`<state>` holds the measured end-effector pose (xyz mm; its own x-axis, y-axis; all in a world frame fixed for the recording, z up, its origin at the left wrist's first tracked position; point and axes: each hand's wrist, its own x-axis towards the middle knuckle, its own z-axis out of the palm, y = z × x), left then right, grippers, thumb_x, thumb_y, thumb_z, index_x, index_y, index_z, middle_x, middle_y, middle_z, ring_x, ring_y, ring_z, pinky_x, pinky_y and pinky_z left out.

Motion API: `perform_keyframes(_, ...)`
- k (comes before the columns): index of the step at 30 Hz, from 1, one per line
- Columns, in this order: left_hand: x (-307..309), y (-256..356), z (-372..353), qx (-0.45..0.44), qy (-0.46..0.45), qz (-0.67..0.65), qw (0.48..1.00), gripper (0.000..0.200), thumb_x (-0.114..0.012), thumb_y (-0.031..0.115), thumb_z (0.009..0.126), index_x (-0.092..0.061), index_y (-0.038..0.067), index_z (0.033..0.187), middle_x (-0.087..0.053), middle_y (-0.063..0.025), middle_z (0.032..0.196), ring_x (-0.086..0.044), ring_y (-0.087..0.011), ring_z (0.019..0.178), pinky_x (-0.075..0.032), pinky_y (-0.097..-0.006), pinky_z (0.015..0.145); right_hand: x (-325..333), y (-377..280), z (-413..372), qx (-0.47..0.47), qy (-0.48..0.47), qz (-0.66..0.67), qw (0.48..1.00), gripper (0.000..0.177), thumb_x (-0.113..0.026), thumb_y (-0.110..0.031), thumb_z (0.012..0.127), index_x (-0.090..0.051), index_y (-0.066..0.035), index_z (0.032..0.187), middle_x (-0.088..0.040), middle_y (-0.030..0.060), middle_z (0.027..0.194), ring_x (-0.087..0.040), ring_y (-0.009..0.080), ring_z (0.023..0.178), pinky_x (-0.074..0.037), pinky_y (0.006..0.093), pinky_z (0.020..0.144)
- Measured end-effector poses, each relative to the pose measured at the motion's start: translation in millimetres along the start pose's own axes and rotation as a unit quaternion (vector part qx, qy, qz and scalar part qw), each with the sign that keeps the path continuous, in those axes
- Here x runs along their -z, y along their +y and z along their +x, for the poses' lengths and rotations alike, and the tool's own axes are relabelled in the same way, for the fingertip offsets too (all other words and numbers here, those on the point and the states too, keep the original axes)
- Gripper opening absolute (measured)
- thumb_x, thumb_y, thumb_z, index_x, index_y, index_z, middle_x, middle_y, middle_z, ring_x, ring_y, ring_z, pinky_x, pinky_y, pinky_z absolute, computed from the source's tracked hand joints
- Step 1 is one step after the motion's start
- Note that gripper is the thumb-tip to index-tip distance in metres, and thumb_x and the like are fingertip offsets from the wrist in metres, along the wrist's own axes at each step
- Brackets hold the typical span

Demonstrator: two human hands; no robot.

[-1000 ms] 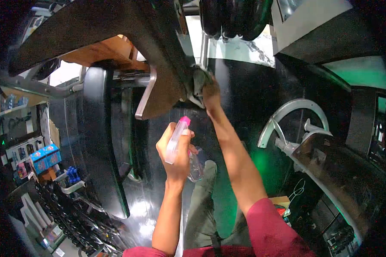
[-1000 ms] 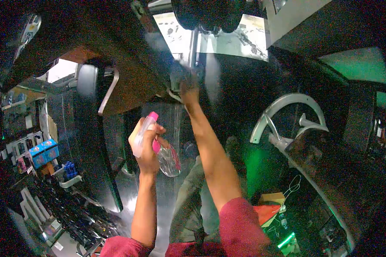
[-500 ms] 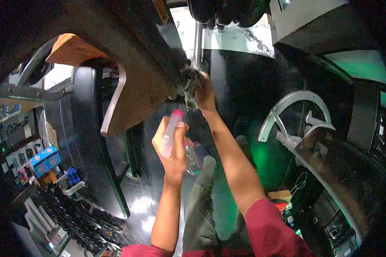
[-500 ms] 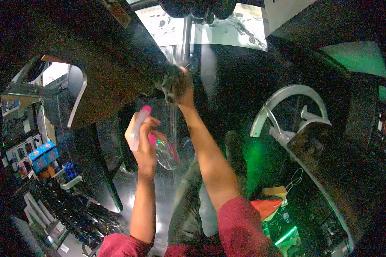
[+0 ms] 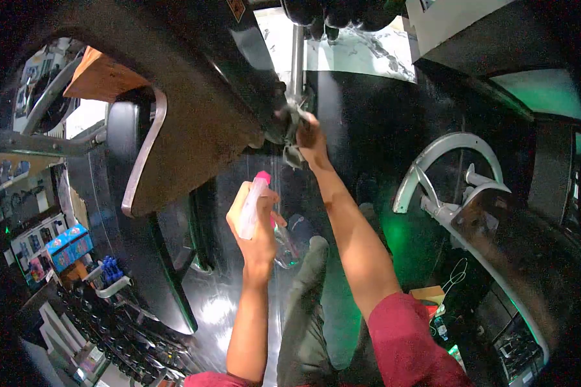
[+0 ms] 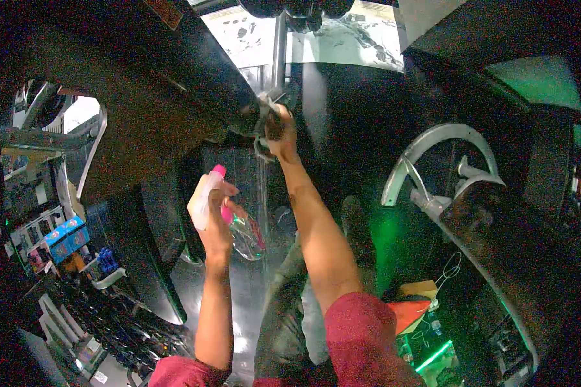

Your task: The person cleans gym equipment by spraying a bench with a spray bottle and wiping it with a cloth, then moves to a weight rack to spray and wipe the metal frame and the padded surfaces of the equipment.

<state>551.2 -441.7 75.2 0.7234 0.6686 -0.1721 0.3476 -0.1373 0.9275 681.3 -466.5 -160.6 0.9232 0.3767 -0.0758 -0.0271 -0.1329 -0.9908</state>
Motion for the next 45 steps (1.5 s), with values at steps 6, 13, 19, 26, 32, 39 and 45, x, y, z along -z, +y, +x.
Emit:
perform_keyframes(6,4,6,-4,0.070,0.040,-0.059,0.995,0.025,-0.050,0.018,0.092,-0.058,-0.003,0.082,-0.058,-0.0072,0.074,-0.055,-0.0123,0.047,-0.042,-0.0244,0.044,2,-79,-29,0.016,0.082,0.193,0.978,0.031,-0.056,-0.017,0.093,-0.057,0.001,0.119,-0.065,0.0166,0.103,-0.063,0.0251,0.092,-0.047,0.0343,0.082)
perform_keyframes(13,30,2,-18,0.026,0.024,-0.076,0.996,0.021,-0.051,0.015,0.091,-0.057,-0.002,0.081,-0.058,-0.0068,0.072,-0.053,-0.0099,0.047,-0.042,-0.0240,0.044,9,-25,-19,-0.091,0.034,0.003,0.995,0.034,-0.056,-0.018,0.093,-0.057,0.003,0.120,-0.066,0.0155,0.103,-0.062,0.0235,0.097,-0.048,0.0343,0.084)
perform_keyframes(19,64,5,-41,0.118,0.052,-0.095,0.987,0.027,-0.051,0.023,0.092,-0.058,-0.003,0.089,-0.057,-0.0071,0.077,-0.054,-0.0132,0.049,-0.044,-0.0265,0.046,42,-103,-58,-0.280,-0.057,0.180,0.941,0.029,-0.048,-0.023,0.099,-0.059,-0.003,0.117,-0.063,0.0057,0.101,-0.059,0.0161,0.091,-0.047,0.0298,0.083)
perform_keyframes(26,117,27,-83,0.078,0.088,-0.141,0.983,0.022,-0.054,0.019,0.090,-0.059,-0.002,0.083,-0.057,-0.0054,0.073,-0.053,-0.0091,0.050,-0.046,-0.0247,0.046,45,-155,-156,-0.228,-0.193,0.335,0.894,0.047,-0.042,-0.030,0.102,-0.040,-0.002,0.140,-0.060,0.0125,0.122,-0.062,0.0194,0.103,-0.048,0.0330,0.093)
perform_keyframes(32,172,34,-153,0.111,0.176,-0.194,0.959,0.022,-0.054,0.018,0.089,-0.060,-0.003,0.090,-0.060,-0.0067,0.079,-0.054,-0.0090,0.053,-0.047,-0.0251,0.050,20,-232,-213,-0.386,-0.306,0.370,0.788,0.042,-0.039,-0.028,0.103,-0.040,-0.004,0.137,-0.058,0.0130,0.122,-0.065,0.0225,0.094,-0.053,0.0353,0.087)
perform_keyframes(39,240,59,-271,0.100,0.332,-0.229,0.910,0.020,-0.055,0.015,0.088,-0.058,-0.004,0.084,-0.059,-0.0089,0.078,-0.057,-0.0109,0.054,-0.047,-0.0261,0.051,-32,-299,-245,-0.262,-0.456,0.151,0.837,0.036,-0.047,-0.028,0.098,-0.054,-0.004,0.124,-0.062,0.0074,0.108,-0.062,0.0168,0.094,-0.052,0.0311,0.082)
perform_keyframes(45,287,80,-373,0.064,0.466,-0.223,0.854,0.018,-0.053,0.012,0.087,-0.060,-0.005,0.084,-0.059,-0.0094,0.081,-0.055,-0.0108,0.055,-0.047,-0.0264,0.051,-89,-363,-305,-0.158,-0.614,0.097,0.767,0.051,-0.065,-0.034,0.085,-0.053,-0.003,0.123,-0.061,0.0059,0.103,-0.060,0.0147,0.091,-0.051,0.0294,0.080)
